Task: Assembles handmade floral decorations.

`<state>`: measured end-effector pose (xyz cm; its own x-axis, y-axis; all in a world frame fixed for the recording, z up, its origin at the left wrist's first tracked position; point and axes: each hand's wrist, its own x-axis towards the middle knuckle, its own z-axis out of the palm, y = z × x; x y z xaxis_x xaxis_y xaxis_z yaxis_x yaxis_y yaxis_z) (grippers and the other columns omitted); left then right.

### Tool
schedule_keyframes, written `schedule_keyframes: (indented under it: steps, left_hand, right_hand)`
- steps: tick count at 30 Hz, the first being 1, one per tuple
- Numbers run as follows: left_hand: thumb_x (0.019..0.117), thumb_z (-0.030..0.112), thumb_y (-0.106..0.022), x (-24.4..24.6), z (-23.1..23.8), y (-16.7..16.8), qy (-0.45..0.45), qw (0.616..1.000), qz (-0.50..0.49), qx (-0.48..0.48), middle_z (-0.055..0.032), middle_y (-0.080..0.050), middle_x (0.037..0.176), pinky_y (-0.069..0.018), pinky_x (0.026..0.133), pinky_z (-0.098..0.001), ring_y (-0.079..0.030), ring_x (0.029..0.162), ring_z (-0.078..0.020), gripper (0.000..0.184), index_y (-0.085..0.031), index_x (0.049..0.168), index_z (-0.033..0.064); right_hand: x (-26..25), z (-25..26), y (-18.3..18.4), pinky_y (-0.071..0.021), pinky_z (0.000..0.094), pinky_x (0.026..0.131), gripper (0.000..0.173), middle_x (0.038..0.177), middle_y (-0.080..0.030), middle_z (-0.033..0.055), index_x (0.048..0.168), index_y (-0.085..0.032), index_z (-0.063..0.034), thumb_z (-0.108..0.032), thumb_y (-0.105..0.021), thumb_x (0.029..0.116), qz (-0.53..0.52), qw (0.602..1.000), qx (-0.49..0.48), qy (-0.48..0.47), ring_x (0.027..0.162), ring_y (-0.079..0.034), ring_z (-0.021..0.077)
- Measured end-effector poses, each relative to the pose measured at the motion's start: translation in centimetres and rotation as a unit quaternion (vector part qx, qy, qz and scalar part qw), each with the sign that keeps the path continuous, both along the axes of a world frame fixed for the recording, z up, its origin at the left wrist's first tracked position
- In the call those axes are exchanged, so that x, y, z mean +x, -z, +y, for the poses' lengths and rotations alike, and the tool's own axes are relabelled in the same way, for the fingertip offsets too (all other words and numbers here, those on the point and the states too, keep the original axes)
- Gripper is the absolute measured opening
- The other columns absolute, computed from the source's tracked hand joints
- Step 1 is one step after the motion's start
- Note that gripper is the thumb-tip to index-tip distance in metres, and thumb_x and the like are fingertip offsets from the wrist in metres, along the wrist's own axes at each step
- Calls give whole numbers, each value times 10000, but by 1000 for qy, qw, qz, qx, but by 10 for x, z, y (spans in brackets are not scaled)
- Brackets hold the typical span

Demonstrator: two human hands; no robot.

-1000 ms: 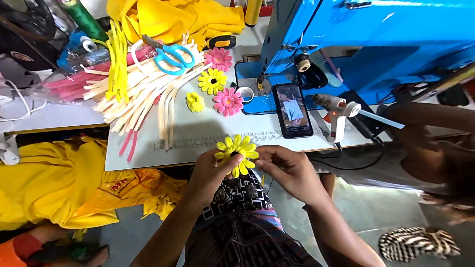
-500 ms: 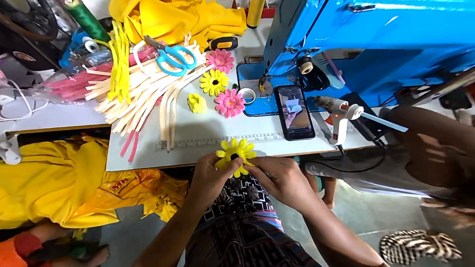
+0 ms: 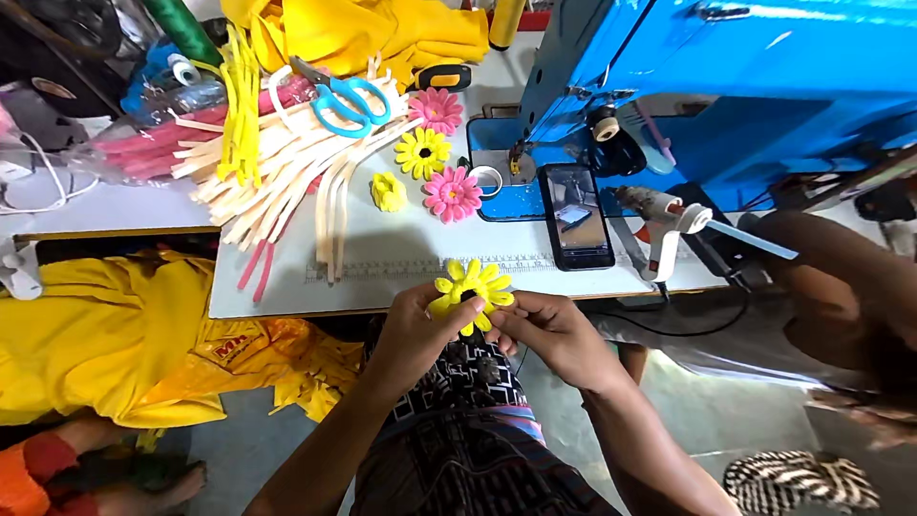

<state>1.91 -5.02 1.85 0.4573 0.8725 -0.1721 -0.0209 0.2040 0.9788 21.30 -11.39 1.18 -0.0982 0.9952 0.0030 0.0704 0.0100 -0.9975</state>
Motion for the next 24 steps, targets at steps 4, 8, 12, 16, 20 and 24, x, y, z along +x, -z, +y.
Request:
schedule_keyframes:
  steps: [4, 8, 12, 16, 20, 24]
  left_hand:
    - [935, 70, -689, 1, -3, 6, -14, 1000, -8, 26, 21, -714, 815, -566, 660, -197, -662, 706, -44, 41, -729, 940, 79]
    - [924, 50, -699, 2, -5, 3, -39, 999, -3, 35, 32, -718, 810, -570, 652, -186, -668, 702, -31, 51, -736, 932, 86]
    - [912, 39, -700, 1, -3, 1, -32, 997, 3, 64, 36, -720, 812, -571, 651, -183, -671, 703, -23, 62, -728, 941, 86]
    - [913, 53, -713, 0, 0, 4, -15, 996, 26, 86, 29, -732, 845, -585, 697, -199, -689, 757, -27, 60, -732, 961, 82]
    - [906, 47, -714, -2, 1, 2, -27, 996, 26, 77, 34, -727, 841, -585, 711, -201, -687, 768, -24, 64, -736, 946, 92]
    - [902, 47, -710, -4, 0, 2, -26, 997, 15, 66, 24, -735, 858, -591, 754, -218, -699, 811, -33, 60, -740, 940, 82]
  right_hand:
    - [-8, 1, 3, -546, 142, 637, 115, 782, -694, -77, 963, -720, -44, -112, -632, 989, -51, 995, 39, 76, 676, -633, -36]
    - [-13, 1, 8, -532, 135, 611, 71, 752, -686, -81, 944, -724, -46, -87, -667, 958, -25, 993, 57, 105, 654, -620, -40]
    - [-14, -1, 6, -532, 134, 629, 62, 773, -692, -89, 936, -713, -58, -80, -658, 956, -18, 994, 59, 85, 674, -625, -46]
    - [-16, -3, 2, -521, 118, 652, 95, 796, -686, -78, 943, -706, -30, -97, -647, 974, -60, 990, 99, 77, 705, -614, -65]
    - [-13, -1, 1, -519, 119, 642, 89, 810, -699, -81, 973, -717, -43, -105, -653, 977, -46, 994, 72, 73, 698, -617, -59]
    - [-14, -1, 1, -542, 138, 654, 52, 807, -721, -83, 958, -733, -74, -58, -685, 944, 13, 994, 60, 88, 699, -643, -37]
